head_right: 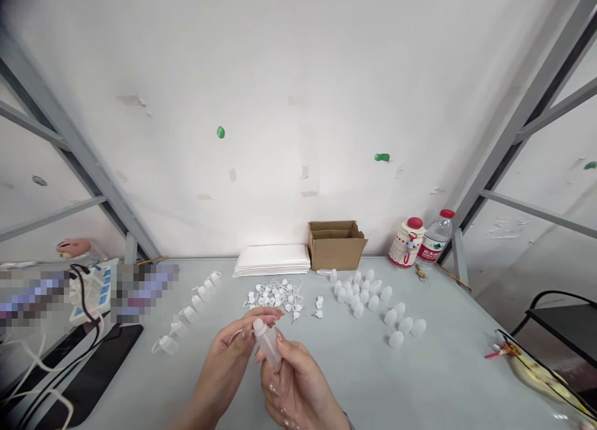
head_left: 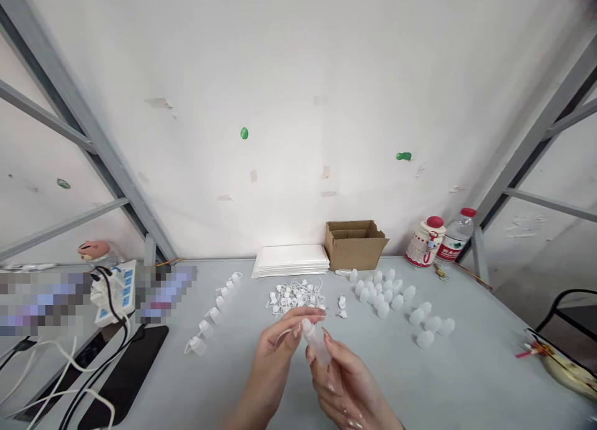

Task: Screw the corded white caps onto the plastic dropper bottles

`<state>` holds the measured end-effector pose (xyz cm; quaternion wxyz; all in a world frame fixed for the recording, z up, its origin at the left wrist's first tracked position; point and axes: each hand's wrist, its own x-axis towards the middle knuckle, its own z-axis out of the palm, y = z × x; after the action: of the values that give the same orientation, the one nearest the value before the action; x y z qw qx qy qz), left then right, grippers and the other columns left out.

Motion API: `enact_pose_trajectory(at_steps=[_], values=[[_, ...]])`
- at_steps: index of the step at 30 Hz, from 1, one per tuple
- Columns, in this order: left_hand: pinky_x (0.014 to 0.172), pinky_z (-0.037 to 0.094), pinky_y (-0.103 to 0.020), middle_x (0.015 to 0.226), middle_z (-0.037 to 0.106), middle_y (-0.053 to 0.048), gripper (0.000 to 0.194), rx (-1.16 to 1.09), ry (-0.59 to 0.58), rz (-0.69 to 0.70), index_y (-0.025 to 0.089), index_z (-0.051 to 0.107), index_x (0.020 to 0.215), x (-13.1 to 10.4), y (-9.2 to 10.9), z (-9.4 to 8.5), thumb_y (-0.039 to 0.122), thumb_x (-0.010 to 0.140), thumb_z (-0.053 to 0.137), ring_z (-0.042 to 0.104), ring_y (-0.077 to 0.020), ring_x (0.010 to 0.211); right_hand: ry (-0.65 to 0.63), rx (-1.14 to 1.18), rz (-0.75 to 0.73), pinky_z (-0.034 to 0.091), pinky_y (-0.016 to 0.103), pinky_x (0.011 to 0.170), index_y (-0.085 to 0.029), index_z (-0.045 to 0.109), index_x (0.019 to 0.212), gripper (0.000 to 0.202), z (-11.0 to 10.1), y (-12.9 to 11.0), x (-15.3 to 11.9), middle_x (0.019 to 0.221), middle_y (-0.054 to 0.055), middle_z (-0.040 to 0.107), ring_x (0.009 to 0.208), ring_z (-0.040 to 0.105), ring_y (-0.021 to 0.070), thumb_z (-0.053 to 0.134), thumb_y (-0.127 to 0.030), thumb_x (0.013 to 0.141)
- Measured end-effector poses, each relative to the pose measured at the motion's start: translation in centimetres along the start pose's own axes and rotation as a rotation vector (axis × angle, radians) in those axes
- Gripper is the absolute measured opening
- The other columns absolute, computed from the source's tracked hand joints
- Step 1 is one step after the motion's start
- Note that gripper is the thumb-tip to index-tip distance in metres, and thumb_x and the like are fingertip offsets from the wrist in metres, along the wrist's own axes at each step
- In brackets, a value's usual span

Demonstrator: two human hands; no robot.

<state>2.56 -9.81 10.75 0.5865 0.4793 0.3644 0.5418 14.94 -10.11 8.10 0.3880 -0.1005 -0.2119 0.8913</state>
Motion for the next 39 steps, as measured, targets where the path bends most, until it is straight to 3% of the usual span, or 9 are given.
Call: enact_pose_trajectory(at_steps=[3,6,10,17,21,26,34,39], values=[[0.079,0.046,-0.029,0.092,0.069,-0.008,0.025,0.016,0.112,-0.091,0.019,0.070,0.080,-0.1,0.3,0.0,0.041,0.078,0.058,0.059,-0.0225,0.093,0.071,-0.092,-0.055,0.031,0.014,0.024,-0.010,0.065,0.074,0.034,0.4,0.3,0.2,0.044,-0.003,0.055,0.025,0.042,0.0050,0.061,-0.044,0.078],[0.074,0.047,-0.028,0.089,0.070,-0.008,0.027,0.083,0.205,-0.123,0.018,0.069,0.079,-0.3,0.6,0.3,0.044,0.075,0.060,0.061,-0.0201,0.082,0.220,-0.269,-0.206,0.043,0.018,0.038,-0.010,0.066,0.076,0.032,1.1,0.3,0.2,0.059,0.003,0.063,0.039,0.053,0.0073,0.067,-0.042,0.074],[0.071,0.047,-0.027,0.089,0.071,-0.008,0.030,0.139,0.246,-0.116,0.017,0.069,0.075,-0.3,1.1,1.0,0.046,0.072,0.062,0.061,-0.0201,0.078,0.331,-0.435,-0.328,0.047,0.021,0.049,-0.011,0.067,0.074,0.026,1.4,0.1,-0.2,0.060,0.002,0.062,0.048,0.055,0.0088,0.074,-0.035,0.068],[0.076,0.046,-0.030,0.086,0.072,-0.008,0.028,0.044,0.198,-0.137,0.016,0.070,0.080,0.0,1.1,1.5,0.042,0.071,0.065,0.063,-0.0231,0.082,0.314,-0.328,-0.298,0.040,0.018,0.040,-0.011,0.064,0.062,0.029,1.5,0.1,-0.4,0.054,0.000,0.058,0.038,0.050,0.0060,0.071,-0.038,0.070],[0.083,0.044,-0.033,0.094,0.071,-0.009,0.032,-0.091,0.098,-0.171,0.016,0.070,0.087,0.2,1.0,0.8,0.044,0.074,0.062,0.061,-0.0238,0.091,0.231,-0.209,-0.219,0.038,0.016,0.037,-0.009,0.067,0.070,0.030,1.6,-0.1,-0.1,0.049,0.000,0.057,0.034,0.048,0.0050,0.070,-0.040,0.072],[0.092,0.040,-0.037,0.088,0.071,-0.010,0.043,-0.274,0.051,-0.211,0.015,0.070,0.086,0.3,1.3,0.6,0.053,0.079,0.051,0.060,-0.0248,0.095,0.152,-0.119,-0.173,0.035,0.015,0.034,-0.008,0.068,0.074,0.035,1.4,0.1,0.2,0.043,0.000,0.056,0.030,0.046,0.0051,0.064,-0.042,0.076],[0.079,0.044,-0.028,0.081,0.068,-0.007,0.025,-0.207,0.125,-0.220,0.015,0.067,0.075,0.3,1.2,1.2,0.040,0.072,0.065,0.059,-0.0196,0.086,0.134,-0.139,-0.182,0.034,0.015,0.035,-0.009,0.067,0.073,0.035,1.3,0.4,0.2,0.042,-0.001,0.055,0.030,0.044,0.0047,0.064,-0.044,0.076],[0.073,0.044,-0.023,0.083,0.063,-0.005,0.022,-0.323,0.053,-0.245,0.016,0.065,0.079,0.0,1.0,1.4,0.038,0.076,0.062,0.057,-0.0143,0.077,0.162,-0.170,-0.233,0.035,0.015,0.035,-0.010,0.065,0.067,0.034,1.4,0.5,0.1,0.044,0.000,0.057,0.031,0.046,0.0051,0.064,-0.042,0.077]])
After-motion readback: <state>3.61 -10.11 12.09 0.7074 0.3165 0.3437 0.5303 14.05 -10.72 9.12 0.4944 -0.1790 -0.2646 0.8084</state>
